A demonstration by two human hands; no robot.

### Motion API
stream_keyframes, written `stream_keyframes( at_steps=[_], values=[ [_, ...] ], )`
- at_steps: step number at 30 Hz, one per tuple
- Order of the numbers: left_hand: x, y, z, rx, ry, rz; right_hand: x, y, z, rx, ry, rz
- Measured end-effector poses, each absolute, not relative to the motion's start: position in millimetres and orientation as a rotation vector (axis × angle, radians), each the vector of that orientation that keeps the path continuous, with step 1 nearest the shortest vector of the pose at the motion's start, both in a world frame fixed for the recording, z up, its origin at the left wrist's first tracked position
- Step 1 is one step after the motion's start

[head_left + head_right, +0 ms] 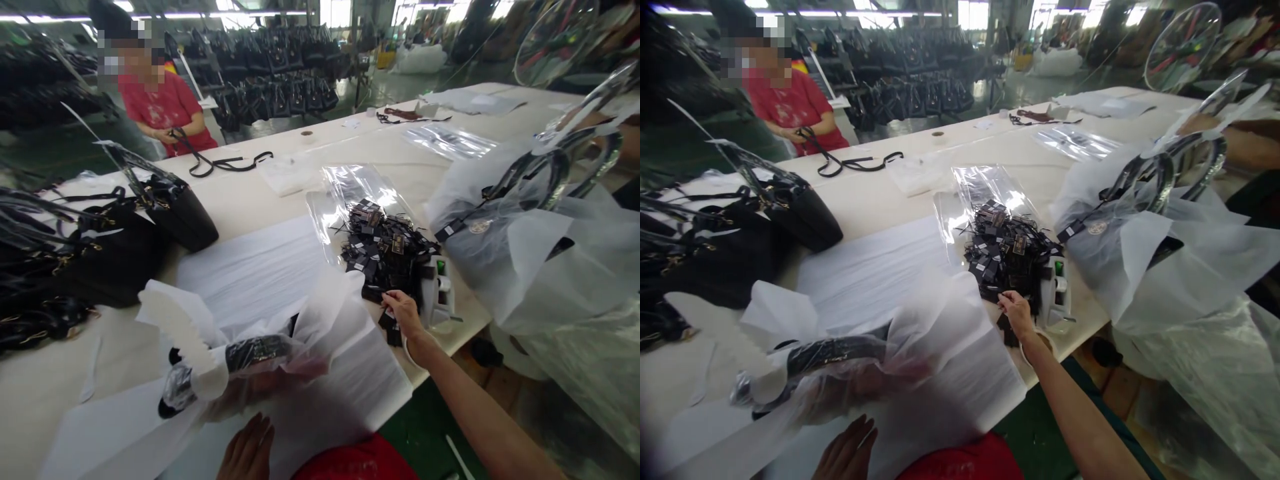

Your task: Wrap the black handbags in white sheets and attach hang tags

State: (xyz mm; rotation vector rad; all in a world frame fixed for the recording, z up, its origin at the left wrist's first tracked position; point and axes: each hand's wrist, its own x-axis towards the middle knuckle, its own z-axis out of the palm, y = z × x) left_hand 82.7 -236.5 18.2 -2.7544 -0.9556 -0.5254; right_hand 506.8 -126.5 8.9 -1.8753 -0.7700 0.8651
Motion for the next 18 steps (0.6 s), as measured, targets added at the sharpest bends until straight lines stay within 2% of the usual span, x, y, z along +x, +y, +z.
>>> stream_keyframes(
  at_steps=[3, 10, 14, 18],
  values=[
    [114, -232, 33, -2.994, -1.183, -0.757, 505, -139, 39, -1.756, -0.68, 0.998],
    [207, -208, 100, -3.466, -1.796, -1.452, 456, -189, 98, -1.372, -0.274, 1.447],
    [236, -200, 110, -3.318, -2.66, -1.468, 419, -209, 107, -1.295, -0.253, 1.535],
    [239, -203, 106, -3.133, -3.061, -1.542, 393, -221, 106, -1.251, -0.249, 1.635]
  ],
)
